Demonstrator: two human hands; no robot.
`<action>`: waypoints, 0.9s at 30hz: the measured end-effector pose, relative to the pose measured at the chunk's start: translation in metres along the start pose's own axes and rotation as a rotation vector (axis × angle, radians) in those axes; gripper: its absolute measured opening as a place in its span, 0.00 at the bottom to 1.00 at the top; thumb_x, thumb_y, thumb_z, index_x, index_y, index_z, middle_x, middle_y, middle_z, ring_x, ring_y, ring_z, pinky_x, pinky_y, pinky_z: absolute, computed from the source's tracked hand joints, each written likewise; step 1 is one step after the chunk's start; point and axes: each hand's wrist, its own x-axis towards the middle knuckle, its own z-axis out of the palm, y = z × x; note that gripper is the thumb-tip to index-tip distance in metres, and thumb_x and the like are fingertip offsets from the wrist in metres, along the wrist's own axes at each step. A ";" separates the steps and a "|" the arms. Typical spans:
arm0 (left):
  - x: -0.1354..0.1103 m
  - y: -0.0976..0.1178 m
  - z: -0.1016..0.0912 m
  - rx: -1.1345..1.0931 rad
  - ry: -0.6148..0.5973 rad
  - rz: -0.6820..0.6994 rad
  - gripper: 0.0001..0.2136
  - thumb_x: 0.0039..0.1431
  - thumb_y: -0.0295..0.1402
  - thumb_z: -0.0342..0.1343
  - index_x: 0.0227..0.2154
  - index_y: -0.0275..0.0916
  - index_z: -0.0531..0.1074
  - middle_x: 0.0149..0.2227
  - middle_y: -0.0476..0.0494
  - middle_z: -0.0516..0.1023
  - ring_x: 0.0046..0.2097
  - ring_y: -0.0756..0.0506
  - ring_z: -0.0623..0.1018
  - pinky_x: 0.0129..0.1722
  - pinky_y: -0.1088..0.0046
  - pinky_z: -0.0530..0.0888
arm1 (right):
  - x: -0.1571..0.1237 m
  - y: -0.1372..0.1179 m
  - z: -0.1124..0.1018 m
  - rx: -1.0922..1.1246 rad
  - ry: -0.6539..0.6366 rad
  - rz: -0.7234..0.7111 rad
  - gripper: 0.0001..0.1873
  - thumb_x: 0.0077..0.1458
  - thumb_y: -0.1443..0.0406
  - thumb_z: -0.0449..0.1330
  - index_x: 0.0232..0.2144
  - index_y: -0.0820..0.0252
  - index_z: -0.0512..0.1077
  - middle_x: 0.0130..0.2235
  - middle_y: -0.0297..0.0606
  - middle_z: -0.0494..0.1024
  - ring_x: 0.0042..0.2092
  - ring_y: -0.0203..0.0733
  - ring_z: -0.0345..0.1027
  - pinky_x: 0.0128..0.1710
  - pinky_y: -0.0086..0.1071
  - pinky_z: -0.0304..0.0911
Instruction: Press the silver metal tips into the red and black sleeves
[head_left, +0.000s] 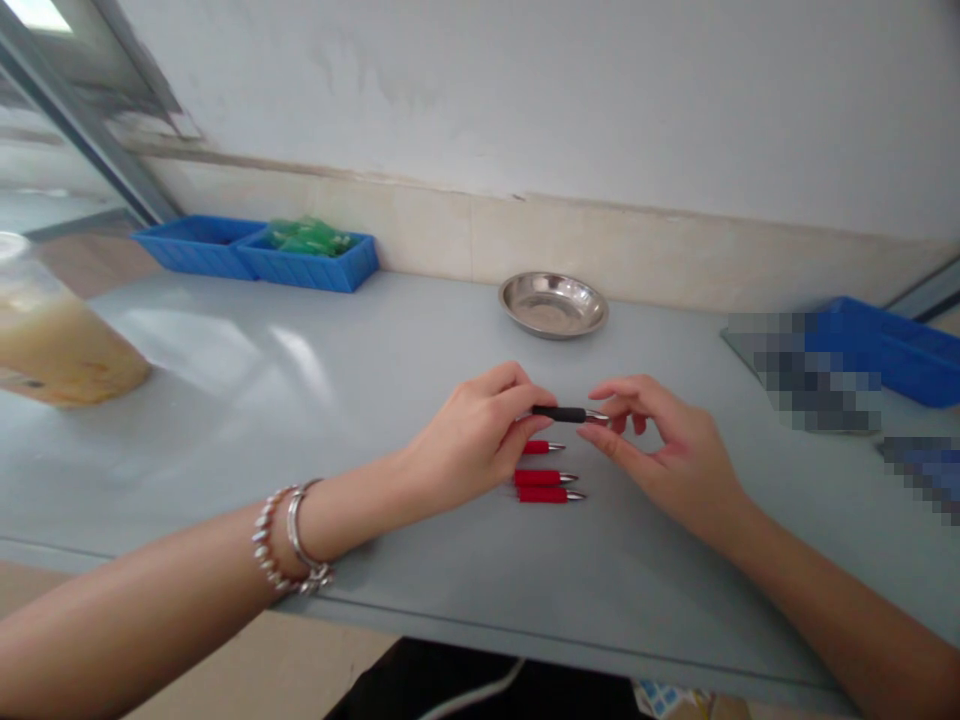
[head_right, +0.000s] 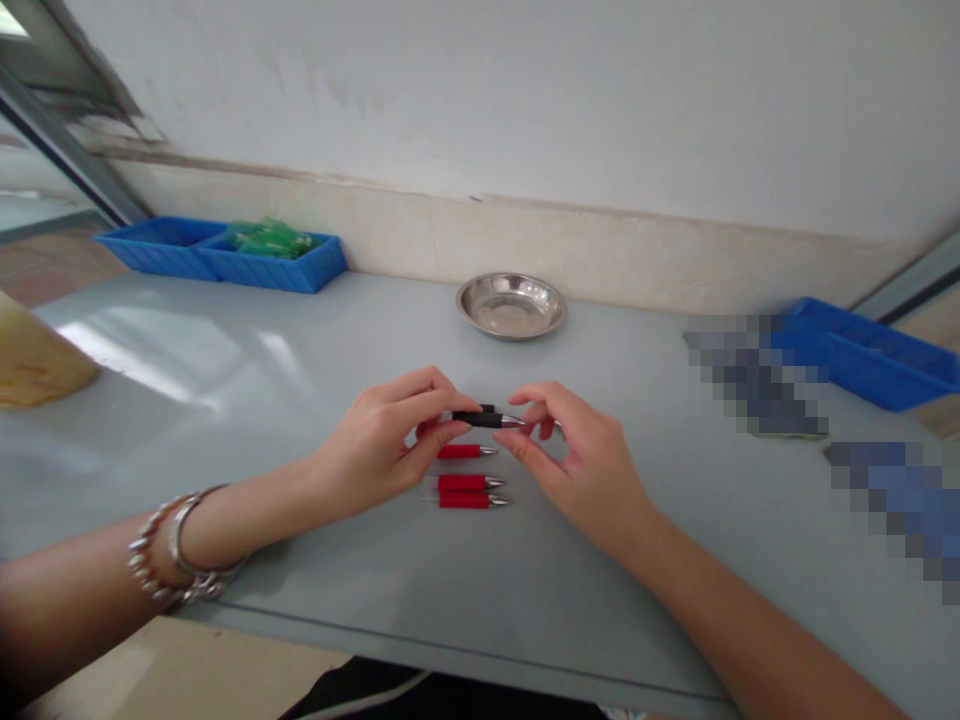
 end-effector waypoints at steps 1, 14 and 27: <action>0.000 0.000 0.000 0.002 0.006 0.004 0.10 0.56 0.24 0.47 0.37 0.31 0.71 0.32 0.43 0.69 0.31 0.52 0.69 0.32 0.78 0.69 | 0.000 0.000 0.000 -0.019 0.004 -0.026 0.06 0.51 0.65 0.58 0.33 0.59 0.67 0.26 0.31 0.71 0.27 0.33 0.62 0.28 0.26 0.56; 0.000 -0.002 0.001 0.000 -0.019 -0.002 0.09 0.56 0.25 0.47 0.38 0.33 0.70 0.34 0.43 0.69 0.33 0.51 0.70 0.34 0.76 0.70 | 0.002 0.002 0.000 -0.018 -0.066 -0.102 0.06 0.55 0.64 0.53 0.28 0.59 0.65 0.25 0.32 0.68 0.29 0.34 0.60 0.29 0.28 0.54; -0.001 -0.003 0.002 0.004 -0.024 0.022 0.10 0.57 0.25 0.46 0.38 0.32 0.70 0.34 0.43 0.69 0.33 0.51 0.70 0.33 0.76 0.69 | 0.001 0.002 0.002 -0.016 -0.097 -0.148 0.07 0.56 0.65 0.52 0.27 0.60 0.63 0.26 0.33 0.66 0.29 0.35 0.59 0.30 0.29 0.55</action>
